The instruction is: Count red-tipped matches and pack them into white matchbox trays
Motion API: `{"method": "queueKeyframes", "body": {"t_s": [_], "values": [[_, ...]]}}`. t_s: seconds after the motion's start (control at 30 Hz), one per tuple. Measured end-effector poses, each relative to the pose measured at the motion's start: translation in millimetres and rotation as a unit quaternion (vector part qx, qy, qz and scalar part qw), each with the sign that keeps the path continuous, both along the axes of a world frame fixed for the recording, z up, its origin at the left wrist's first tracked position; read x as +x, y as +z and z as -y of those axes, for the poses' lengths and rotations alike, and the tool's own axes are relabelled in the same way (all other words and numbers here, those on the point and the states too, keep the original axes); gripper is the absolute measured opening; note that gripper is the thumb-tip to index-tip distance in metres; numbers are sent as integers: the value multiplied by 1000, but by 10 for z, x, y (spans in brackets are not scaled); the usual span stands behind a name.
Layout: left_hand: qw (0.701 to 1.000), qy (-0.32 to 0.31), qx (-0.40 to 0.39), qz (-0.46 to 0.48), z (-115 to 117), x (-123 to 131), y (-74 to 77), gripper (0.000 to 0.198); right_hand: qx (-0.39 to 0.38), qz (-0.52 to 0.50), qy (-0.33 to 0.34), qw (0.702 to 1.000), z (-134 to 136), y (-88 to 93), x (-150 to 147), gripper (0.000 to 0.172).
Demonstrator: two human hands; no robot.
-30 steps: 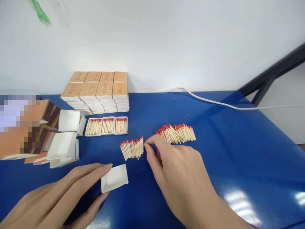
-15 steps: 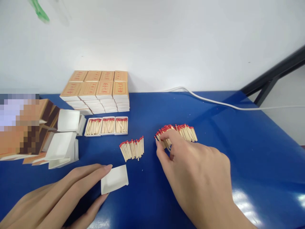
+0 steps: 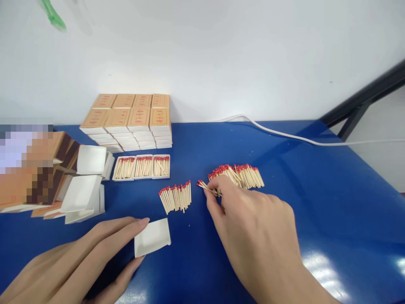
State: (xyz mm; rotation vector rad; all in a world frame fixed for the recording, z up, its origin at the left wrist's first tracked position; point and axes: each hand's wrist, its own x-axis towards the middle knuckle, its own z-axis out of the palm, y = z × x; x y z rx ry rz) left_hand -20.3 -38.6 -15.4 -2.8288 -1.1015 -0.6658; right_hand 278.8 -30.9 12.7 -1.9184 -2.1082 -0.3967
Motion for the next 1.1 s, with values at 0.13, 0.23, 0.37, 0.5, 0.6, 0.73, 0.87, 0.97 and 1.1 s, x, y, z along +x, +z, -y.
{"method": "queueKeyframes", "body": {"t_s": [0.13, 0.23, 0.37, 0.5, 0.6, 0.73, 0.87, 0.97, 1.1], "values": [[1000, -1, 0, 4, -4, -5, 2, 40, 4, 0, 12, 1000, -11, -6, -2, 24], [1000, -8, 0, -1, -13, 3, 12, 38, 12, 0, 4, 1000, -13, -4, -2, 27], [1000, 0, -4, -3, -4, 6, 21, 41, 7, -9, -5, 1000, -15, 13, 25, 24], [1000, -7, -5, -4, -2, 8, 13, 41, -2, -25, -13, 1000, -25, 31, 47, 22], [1000, -4, 0, -6, -6, 9, 1, 42, -8, -39, -7, 999, -34, 33, 52, 26], [1000, -7, 1, -5, 2, 0, 6, 43, -20, -43, -3, 999, -41, 29, 66, 25], [1000, -9, -8, 5, 5, 3, 27, 41, -32, -55, -9, 998, -48, 43, 57, 25], [1000, -10, -6, 3, 1, 9, 26, 42, -28, -69, -9, 997, -51, 58, 40, 27], [1000, -6, 6, 0, 2, 2, 8, 41, -24, -85, -14, 996, -52, 72, 44, 30]]}}
